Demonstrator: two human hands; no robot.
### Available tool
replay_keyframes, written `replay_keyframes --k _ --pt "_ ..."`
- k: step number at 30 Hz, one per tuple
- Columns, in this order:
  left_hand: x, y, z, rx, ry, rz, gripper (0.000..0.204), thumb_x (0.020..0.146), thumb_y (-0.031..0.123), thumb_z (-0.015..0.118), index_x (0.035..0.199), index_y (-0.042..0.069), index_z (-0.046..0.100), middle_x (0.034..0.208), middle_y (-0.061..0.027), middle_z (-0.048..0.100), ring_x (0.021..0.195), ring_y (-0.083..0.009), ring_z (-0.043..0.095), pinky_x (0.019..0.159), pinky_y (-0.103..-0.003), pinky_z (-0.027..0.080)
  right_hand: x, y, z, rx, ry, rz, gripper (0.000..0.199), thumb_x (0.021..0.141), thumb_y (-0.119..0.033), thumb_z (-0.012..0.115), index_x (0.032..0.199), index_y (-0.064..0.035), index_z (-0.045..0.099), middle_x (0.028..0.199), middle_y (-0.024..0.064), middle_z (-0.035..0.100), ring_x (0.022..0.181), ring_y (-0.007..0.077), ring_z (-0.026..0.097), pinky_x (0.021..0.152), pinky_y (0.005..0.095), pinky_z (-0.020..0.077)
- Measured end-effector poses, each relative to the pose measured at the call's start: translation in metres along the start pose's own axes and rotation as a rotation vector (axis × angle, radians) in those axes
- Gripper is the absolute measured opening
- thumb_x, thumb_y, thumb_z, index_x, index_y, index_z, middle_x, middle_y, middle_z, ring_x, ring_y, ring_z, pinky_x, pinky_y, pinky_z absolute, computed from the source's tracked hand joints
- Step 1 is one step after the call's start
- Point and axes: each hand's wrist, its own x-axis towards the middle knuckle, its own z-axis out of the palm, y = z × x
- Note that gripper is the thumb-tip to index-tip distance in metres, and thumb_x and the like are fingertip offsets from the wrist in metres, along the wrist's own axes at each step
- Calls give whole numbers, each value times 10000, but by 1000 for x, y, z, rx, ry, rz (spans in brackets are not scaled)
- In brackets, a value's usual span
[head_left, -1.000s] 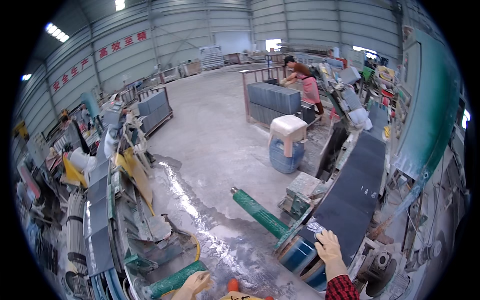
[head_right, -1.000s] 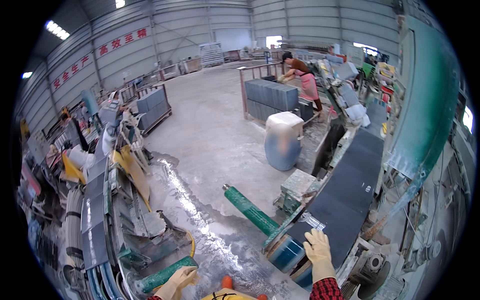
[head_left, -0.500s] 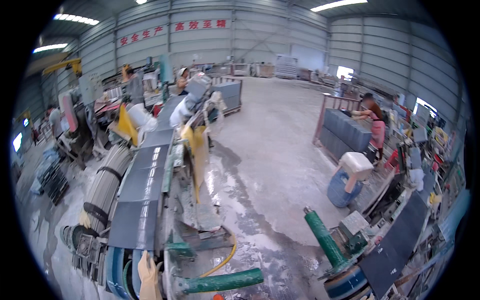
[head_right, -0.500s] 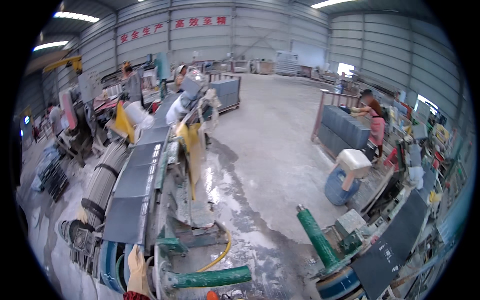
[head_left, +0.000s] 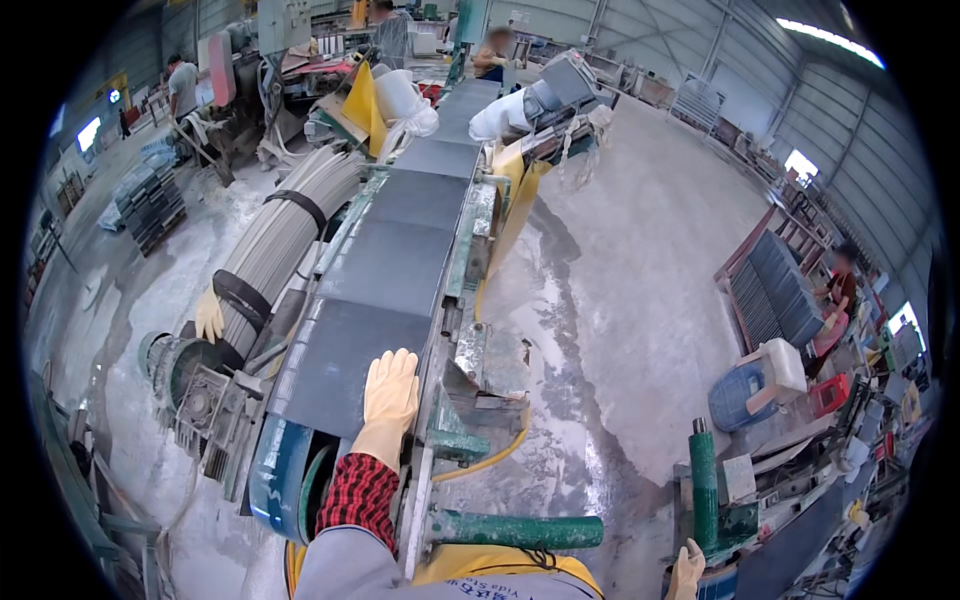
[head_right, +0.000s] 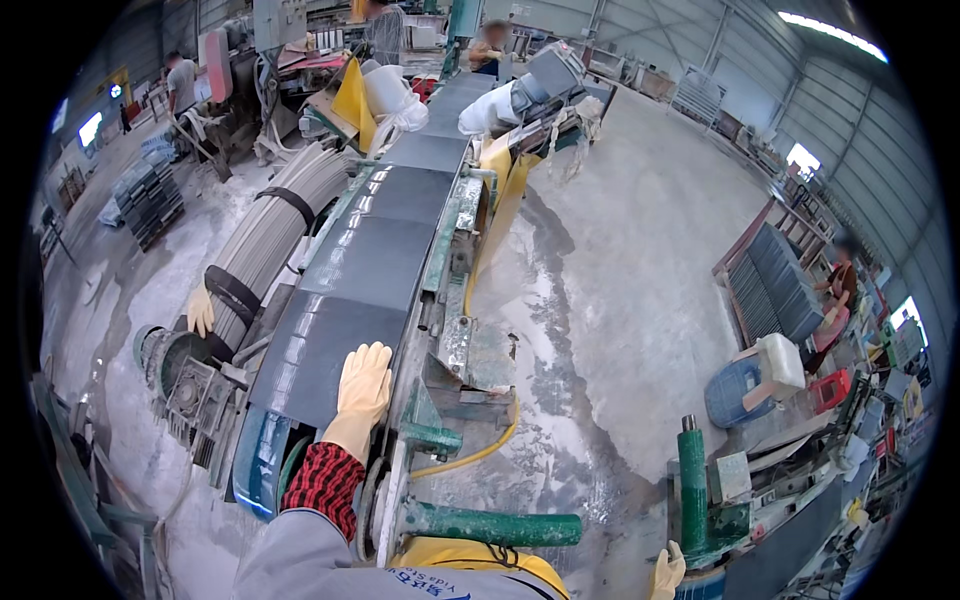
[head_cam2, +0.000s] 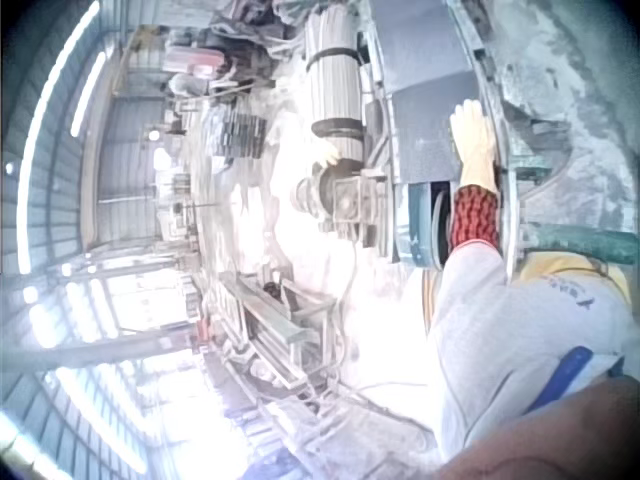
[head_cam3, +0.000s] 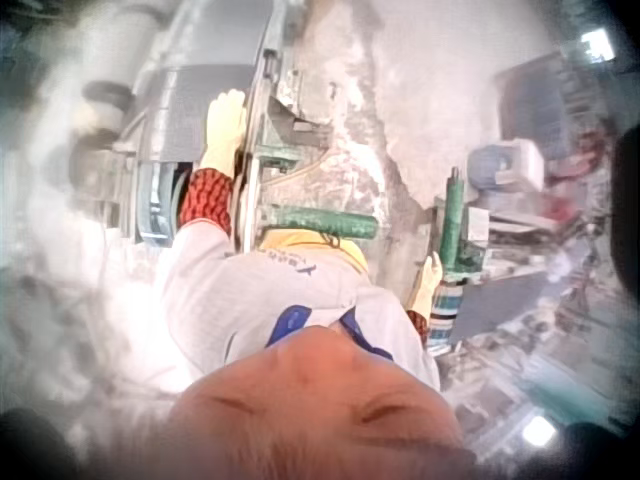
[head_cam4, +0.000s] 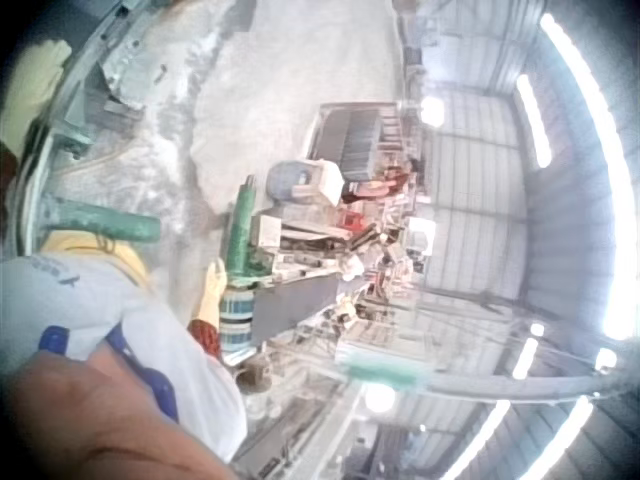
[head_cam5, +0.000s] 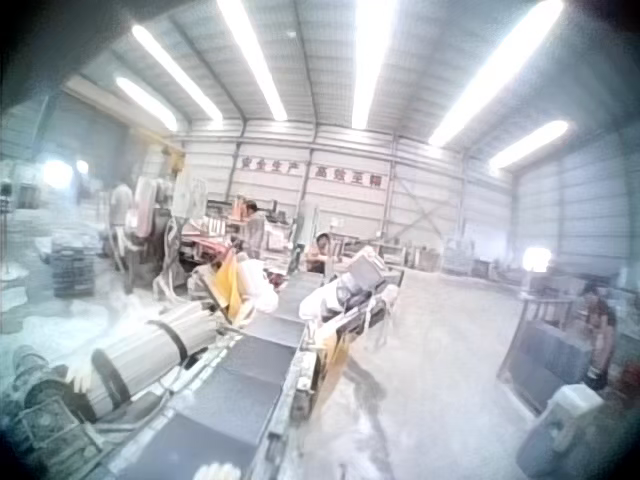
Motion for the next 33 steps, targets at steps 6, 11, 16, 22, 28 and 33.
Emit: replay_keyframes --k 6,11,16,22,28,33 --pt "81 19 39 -48 138 23 231 858 217 622 1052 95 591 1092 -103 577 1087 -319 543 939 -459 423 -21 2 7 87 89 43 377 909 -192 679 1252 -38 714 1256 145 721 1165 254 680 1008 325 508" --pt "104 -7 49 -51 130 -173 485 899 284 671 1309 40 585 1364 -185 560 1291 -365 486 1134 -498 334 -1 -30 44 -237 122 -75 371 858 -343 702 1176 -167 776 1136 88 761 1020 246 708 912 329 529" --pt "97 -6 59 -78 4 -197 529 970 286 604 1424 29 520 1552 -202 456 1464 -387 370 1238 -512 240 -9 -93 64 -241 -60 27 400 870 -425 670 1218 -248 760 1249 110 735 1171 293 685 1018 374 512" --pt "50 0 41 -21 -15 -56 512 969 248 581 1425 26 510 1509 -222 482 1406 -419 418 1202 -531 286 40 -87 133 -249 -227 -70 415 892 -444 602 1260 -308 737 1169 102 758 1088 277 714 979 378 527" --pt "-50 7 14 12 104 12 440 925 153 603 1346 33 563 1444 -240 529 1336 -452 468 1136 -540 350 55 -126 167 -301 -433 -269 406 915 -387 572 1270 -276 735 1153 80 762 1069 245 711 965 320 529" --pt "-130 43 -58 115 -154 -43 479 1020 202 514 1459 10 530 1465 -286 535 1338 -465 497 1152 -560 346 74 -95 229 -278 -538 -272 437 915 -460 569 1291 -298 723 1172 70 763 1091 266 714 967 353 536"
